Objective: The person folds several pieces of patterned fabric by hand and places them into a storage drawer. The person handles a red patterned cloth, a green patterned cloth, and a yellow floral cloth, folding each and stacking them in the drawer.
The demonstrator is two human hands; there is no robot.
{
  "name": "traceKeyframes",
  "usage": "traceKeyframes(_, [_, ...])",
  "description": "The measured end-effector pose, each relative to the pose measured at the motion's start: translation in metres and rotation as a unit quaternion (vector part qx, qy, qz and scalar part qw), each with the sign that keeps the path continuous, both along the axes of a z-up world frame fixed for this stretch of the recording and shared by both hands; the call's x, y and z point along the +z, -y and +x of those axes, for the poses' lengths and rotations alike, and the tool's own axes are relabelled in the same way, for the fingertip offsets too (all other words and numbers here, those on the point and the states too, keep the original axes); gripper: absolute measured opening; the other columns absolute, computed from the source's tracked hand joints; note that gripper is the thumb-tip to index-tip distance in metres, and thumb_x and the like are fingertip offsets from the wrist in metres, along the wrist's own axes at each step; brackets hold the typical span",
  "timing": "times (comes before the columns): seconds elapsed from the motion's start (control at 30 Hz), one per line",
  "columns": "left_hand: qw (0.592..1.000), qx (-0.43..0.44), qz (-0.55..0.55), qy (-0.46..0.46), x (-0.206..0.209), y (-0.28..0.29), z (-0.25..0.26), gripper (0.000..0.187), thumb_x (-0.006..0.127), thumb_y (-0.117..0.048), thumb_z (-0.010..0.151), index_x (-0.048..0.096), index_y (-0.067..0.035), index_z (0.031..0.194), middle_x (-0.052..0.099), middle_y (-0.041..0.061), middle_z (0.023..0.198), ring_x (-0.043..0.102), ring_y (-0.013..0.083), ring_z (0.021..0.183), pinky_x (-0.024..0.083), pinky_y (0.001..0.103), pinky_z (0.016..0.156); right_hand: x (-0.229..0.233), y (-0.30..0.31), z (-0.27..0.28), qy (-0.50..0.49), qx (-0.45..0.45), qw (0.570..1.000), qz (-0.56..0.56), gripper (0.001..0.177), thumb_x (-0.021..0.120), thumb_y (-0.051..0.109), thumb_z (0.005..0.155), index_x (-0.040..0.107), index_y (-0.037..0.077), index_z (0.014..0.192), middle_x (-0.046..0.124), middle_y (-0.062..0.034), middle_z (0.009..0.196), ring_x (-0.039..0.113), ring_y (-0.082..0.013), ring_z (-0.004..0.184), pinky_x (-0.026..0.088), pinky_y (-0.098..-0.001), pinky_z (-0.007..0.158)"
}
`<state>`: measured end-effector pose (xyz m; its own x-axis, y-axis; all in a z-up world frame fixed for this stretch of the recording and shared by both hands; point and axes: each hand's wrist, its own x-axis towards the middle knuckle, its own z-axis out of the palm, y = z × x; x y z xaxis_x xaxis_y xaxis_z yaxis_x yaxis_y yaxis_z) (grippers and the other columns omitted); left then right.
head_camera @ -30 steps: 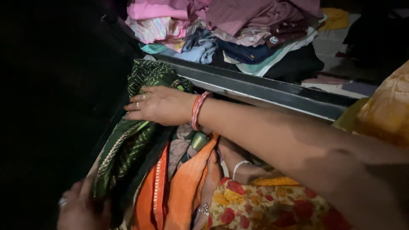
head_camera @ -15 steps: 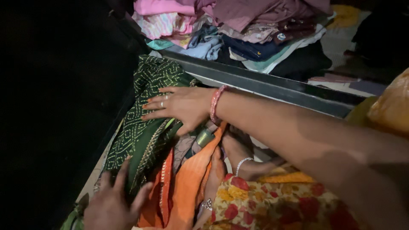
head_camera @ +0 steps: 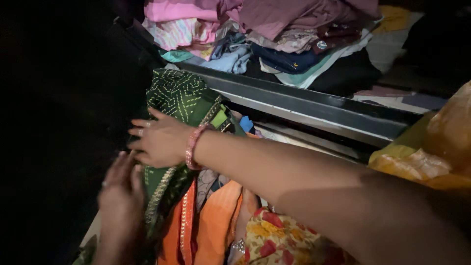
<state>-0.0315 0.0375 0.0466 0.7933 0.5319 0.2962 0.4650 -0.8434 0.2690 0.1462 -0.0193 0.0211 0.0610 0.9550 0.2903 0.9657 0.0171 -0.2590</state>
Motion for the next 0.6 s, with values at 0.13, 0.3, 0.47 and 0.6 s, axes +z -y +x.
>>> traceKeyframes(0.13, [0.999,0.005,0.027,-0.046,-0.034,0.025,-0.002,0.044,0.042,-0.026,0.110,0.058,0.000,0.142,0.057,0.022,0.147,0.061,0.0380,0.128,0.049,0.050,0.106,-0.028,0.036,0.004,-0.006,0.009,1.000,0.028,0.050,0.044,0.047,0.100,0.064,0.020,0.136,0.051,-0.0083,0.153,0.036,-0.0242,0.149,0.015,-0.0546,0.126])
traceKeyframes(0.3, [0.974,0.003,0.215,-0.069,-0.050,0.045,-0.001,0.053,0.037,-0.035,0.106,0.052,-0.002,0.145,0.058,0.023,0.145,0.057,0.0383,0.132,0.046,0.055,0.104,-0.043,0.062,0.003,0.010,0.035,0.990,0.138,0.051,0.047,0.044,0.101,0.063,0.014,0.140,0.057,-0.0091,0.149,0.043,-0.0243,0.147,0.018,-0.0524,0.128])
traceKeyframes(0.47, [0.949,0.186,-0.215,-0.137,-0.022,0.002,0.014,0.053,0.034,-0.041,0.108,0.051,-0.016,0.152,0.065,0.021,0.136,0.066,0.0362,0.123,0.052,0.050,0.102,-0.047,0.066,0.002,0.011,0.027,0.987,0.160,0.050,0.049,0.042,0.103,0.062,0.013,0.141,0.057,-0.0098,0.149,0.044,-0.0243,0.146,0.019,-0.0511,0.128])
traceKeyframes(0.6, [0.972,0.095,-0.175,-0.124,-0.020,-0.036,0.026,0.057,0.043,-0.045,0.104,0.055,-0.011,0.148,0.063,0.023,0.138,0.062,0.0407,0.127,0.048,0.047,0.104,-0.049,0.069,0.000,0.016,0.025,0.985,0.169,0.049,0.048,0.041,0.104,0.060,0.014,0.143,0.057,-0.0090,0.151,0.044,-0.0232,0.147,0.020,-0.0507,0.129])
